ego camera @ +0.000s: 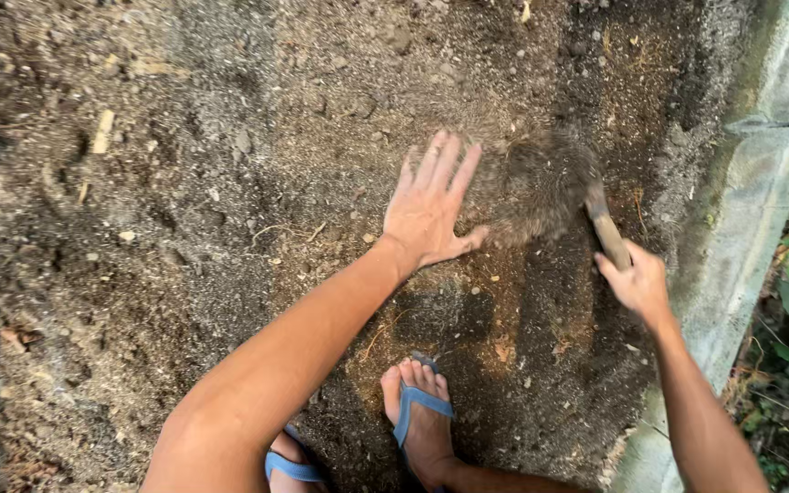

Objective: The person uses a small hand hoe to break up and loosen soil in a raised garden bed. They repeatedly strike the ground with the hoe and use their hands to clear debris and smooth the surface.

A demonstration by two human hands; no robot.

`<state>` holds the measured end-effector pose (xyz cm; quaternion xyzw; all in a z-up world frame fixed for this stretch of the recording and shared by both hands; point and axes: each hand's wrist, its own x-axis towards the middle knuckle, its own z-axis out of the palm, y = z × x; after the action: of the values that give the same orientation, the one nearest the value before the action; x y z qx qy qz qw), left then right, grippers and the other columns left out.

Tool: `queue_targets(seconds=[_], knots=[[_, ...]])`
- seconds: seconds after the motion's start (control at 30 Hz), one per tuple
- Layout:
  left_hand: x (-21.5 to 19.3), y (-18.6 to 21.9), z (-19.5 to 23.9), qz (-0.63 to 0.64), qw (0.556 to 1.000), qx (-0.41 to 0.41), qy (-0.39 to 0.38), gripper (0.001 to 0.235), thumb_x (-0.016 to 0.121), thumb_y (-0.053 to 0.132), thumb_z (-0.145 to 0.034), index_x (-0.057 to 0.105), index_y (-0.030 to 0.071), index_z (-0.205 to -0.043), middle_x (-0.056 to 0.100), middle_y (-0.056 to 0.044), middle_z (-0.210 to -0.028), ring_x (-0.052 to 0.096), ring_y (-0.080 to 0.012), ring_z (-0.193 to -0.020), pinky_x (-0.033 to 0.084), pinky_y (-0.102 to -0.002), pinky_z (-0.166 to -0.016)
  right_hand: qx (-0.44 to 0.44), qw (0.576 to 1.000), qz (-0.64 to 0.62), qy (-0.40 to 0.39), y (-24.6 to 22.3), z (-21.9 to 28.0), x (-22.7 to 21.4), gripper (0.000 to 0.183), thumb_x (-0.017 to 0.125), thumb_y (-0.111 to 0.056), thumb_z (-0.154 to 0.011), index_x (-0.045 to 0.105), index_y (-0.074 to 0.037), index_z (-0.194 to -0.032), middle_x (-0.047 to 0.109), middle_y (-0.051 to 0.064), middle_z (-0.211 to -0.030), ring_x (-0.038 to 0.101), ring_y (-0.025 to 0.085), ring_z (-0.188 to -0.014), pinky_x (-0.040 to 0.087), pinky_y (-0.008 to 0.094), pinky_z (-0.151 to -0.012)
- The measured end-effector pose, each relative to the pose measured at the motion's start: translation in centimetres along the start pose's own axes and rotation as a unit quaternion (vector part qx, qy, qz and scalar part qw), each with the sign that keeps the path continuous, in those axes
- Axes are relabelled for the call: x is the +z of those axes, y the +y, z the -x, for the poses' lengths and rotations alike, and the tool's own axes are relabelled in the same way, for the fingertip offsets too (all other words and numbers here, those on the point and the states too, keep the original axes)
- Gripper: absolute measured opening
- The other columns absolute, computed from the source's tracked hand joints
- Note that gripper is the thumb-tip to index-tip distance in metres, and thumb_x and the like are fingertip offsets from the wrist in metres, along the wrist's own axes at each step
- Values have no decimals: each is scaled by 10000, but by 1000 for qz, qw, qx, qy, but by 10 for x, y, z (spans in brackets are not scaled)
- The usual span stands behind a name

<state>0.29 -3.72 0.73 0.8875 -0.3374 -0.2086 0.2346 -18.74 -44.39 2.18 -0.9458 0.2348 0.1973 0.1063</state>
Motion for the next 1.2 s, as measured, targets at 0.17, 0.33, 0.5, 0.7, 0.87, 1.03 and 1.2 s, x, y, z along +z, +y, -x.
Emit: queue_targets(seconds=[0.17, 0.33, 0.5, 0.7, 0.87, 1.03, 1.2], knots=[[14, 32, 5, -23, 985, 153, -76, 1103, 477, 845, -803, 183, 80, -1541, 157, -187, -1633, 121, -366, -1514, 206, -614, -1192, 89, 978, -88, 168, 33, 112, 39, 190, 723, -198, -981, 666, -27, -1037, 655, 50, -795, 559, 146, -573, 472, 328, -501], [53, 56, 34, -123, 921, 349, -118, 947, 483, 830, -829, 404, 131, -1464, 403, -143, -1474, 349, -355, -1395, 359, -596, -1095, 242, 886, -359, 168, 31, 221, 93, 176, 661, -190, -1002, 603, -37, -1065, 567, 48, -701, 509, 133, -498, 420, 341, -432], [92, 57, 31, -95, 920, 377, -38, 563, 463, 647, -1003, 570, 221, -1356, 469, -123, -1427, 379, -343, -1430, 343, -602, -1142, 260, 950, -160, 60, 11, 242, 116, 220, 659, -170, -936, 681, -3, -1078, 636, 83, -677, 595, 157, -578, 508, 344, -532], [83, 41, -26, -119, 927, 355, 26, 319, 647, 255, -951, 627, 259, -1269, 334, -94, -1625, 193, -365, -1541, 157, -719, -1203, 106, 975, -170, 96, -14, 134, 91, 230, 620, -196, -1003, 656, 31, -998, 640, 85, -730, 588, 155, -618, 512, 351, -560], [35, 7, -93, -273, 913, 300, 46, 560, 718, 178, -829, 590, 352, -1345, 194, -48, -1656, 66, -427, -1509, 114, -729, -1148, 133, 967, -216, 29, -76, 3, 25, 246, 608, -217, -1019, 581, 14, -937, 595, 86, -630, 576, 180, -465, 496, 352, -404], [-16, -51, -120, -305, 934, 40, 185, 409, 817, 197, -816, 631, 416, -1107, 134, -110, -1764, 33, -416, -1561, 103, -734, -1179, 187, 885, -425, -29, -160, -115, -36, 172, 541, -174, -1023, 560, -52, -1144, 509, -29, -624, 477, 73, -489, 445, 234, -404], [-32, -71, -101, -78, 986, -86, 120, 981, 687, 645, -834, 337, 283, -1676, 138, -235, -1696, 36, -403, -1570, 56, -678, -1264, 124, 853, -507, 3, -210, -157, -53, 455, 560, -75, -990, 426, 41, -1409, 534, -31, -660, 493, 57, -507, 450, 219, -428]])
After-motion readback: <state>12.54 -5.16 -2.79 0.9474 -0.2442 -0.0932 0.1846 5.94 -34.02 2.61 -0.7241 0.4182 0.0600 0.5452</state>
